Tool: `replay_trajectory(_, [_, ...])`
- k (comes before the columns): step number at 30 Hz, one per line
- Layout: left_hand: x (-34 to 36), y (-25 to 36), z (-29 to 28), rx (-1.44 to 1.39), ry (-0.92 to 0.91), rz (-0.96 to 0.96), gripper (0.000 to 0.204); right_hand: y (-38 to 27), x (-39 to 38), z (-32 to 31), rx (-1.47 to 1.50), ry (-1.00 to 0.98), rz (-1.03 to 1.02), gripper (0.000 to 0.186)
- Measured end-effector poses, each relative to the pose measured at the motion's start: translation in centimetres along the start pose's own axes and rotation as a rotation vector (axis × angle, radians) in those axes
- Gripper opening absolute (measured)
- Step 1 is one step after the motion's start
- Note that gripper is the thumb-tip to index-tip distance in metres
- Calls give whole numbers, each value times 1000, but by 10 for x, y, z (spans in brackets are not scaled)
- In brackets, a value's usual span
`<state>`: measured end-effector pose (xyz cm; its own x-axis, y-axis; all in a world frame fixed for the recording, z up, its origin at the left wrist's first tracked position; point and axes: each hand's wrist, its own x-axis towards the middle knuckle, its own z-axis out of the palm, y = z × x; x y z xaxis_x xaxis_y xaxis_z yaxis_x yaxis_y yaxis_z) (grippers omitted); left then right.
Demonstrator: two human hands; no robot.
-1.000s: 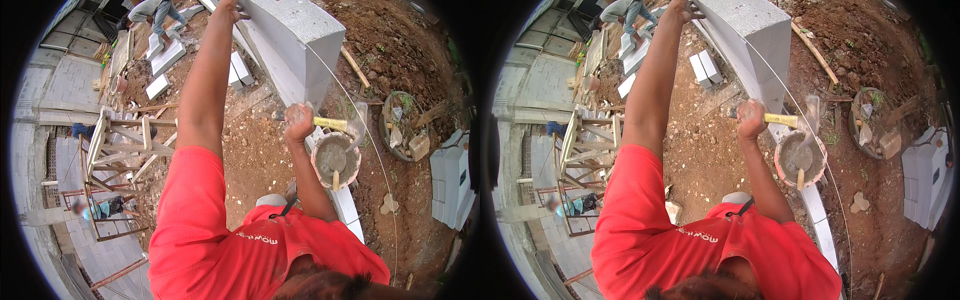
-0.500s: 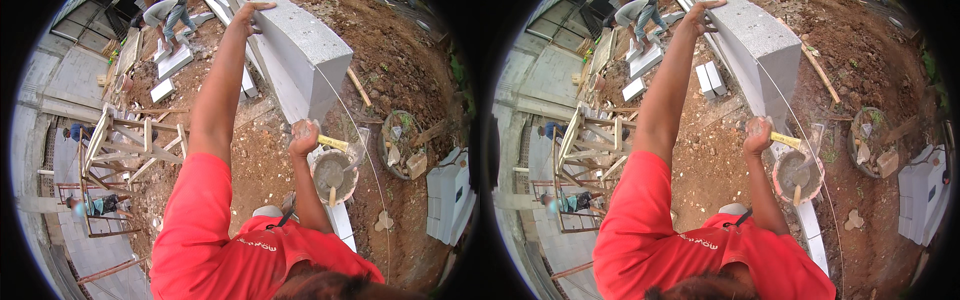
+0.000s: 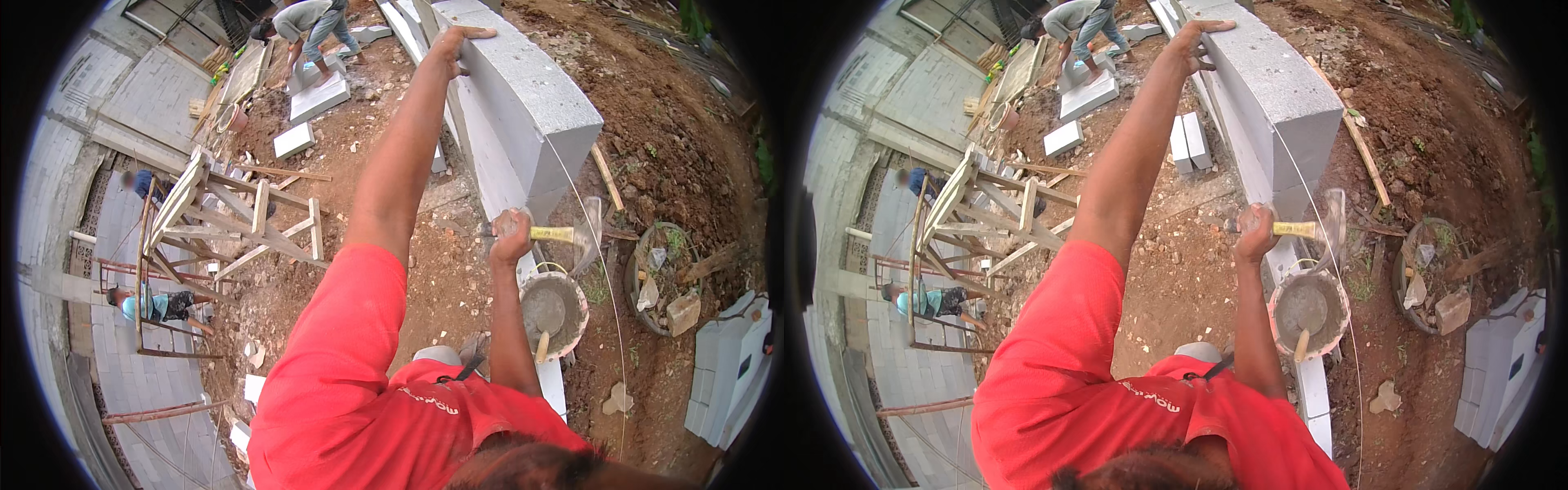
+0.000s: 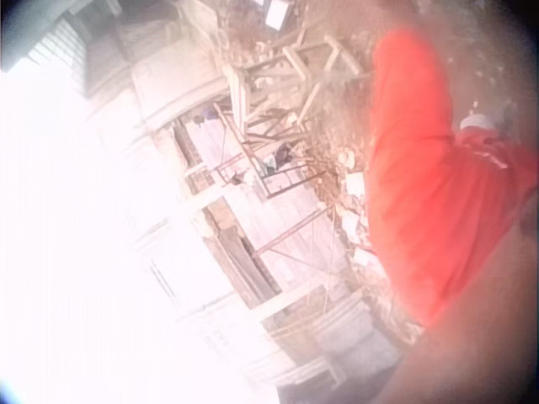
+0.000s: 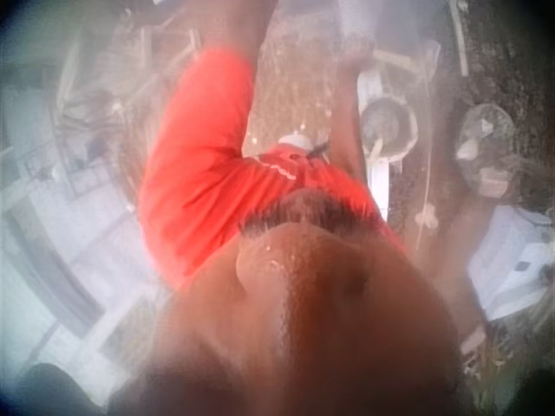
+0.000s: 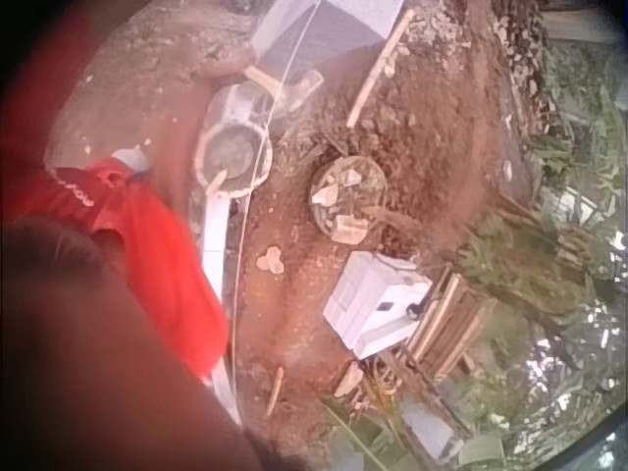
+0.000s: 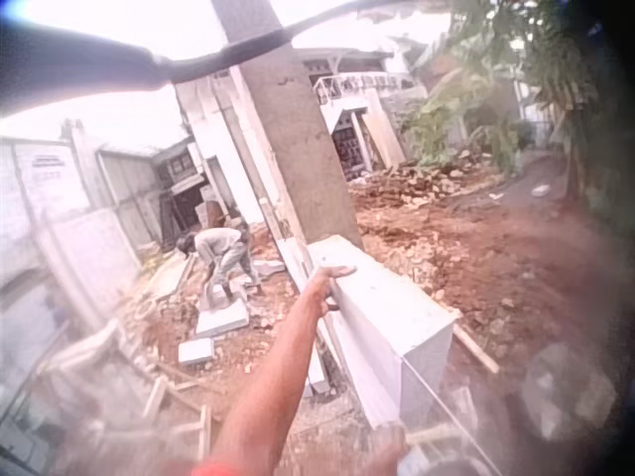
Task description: The person scoops mortar from a bucket with a trowel and applies it to a wall and individual blocks. The person places white blocks onto the mortar, taps them into position, and uses a hammer and string line to align the wall.
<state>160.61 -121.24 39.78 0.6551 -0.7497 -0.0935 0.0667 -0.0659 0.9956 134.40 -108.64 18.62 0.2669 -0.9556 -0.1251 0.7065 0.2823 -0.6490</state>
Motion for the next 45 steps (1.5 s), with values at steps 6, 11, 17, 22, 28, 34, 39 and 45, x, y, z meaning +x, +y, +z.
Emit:
replay_trajectory(6, [9,-6,-24,-41,45,-58,74,13,-9,-13,-26,-80,56,26])
replay_trajectory(11, [8,-9,-15,-113,-2,-83,58,16,-20,-53,-150,-30,189,17])
replay_trajectory(17, [-3,1,10,-207,142,-117,134,-65,-87,-99,-702,-85,336,12])
replay_trajectory(22, [0,-14,3,-261,292,-101,140,-196,-118,23,-886,-523,195,35])
replay_trajectory(28, [-52,-1,58,-113,249,-130,139,-217,-95,70,-734,-461,-297,22])
replay_trajectory(34, [-76,-22,37,-218,260,-135,140,-229,-86,127,-926,-322,44,17])
replay_trajectory(39, [-85,-9,55,-201,319,-117,131,-232,-57,189,-1023,-332,-242,31])
replay_trajectory(45, [-92,-12,50,-214,337,-120,126,-236,-24,242,-1316,-400,-370,48])
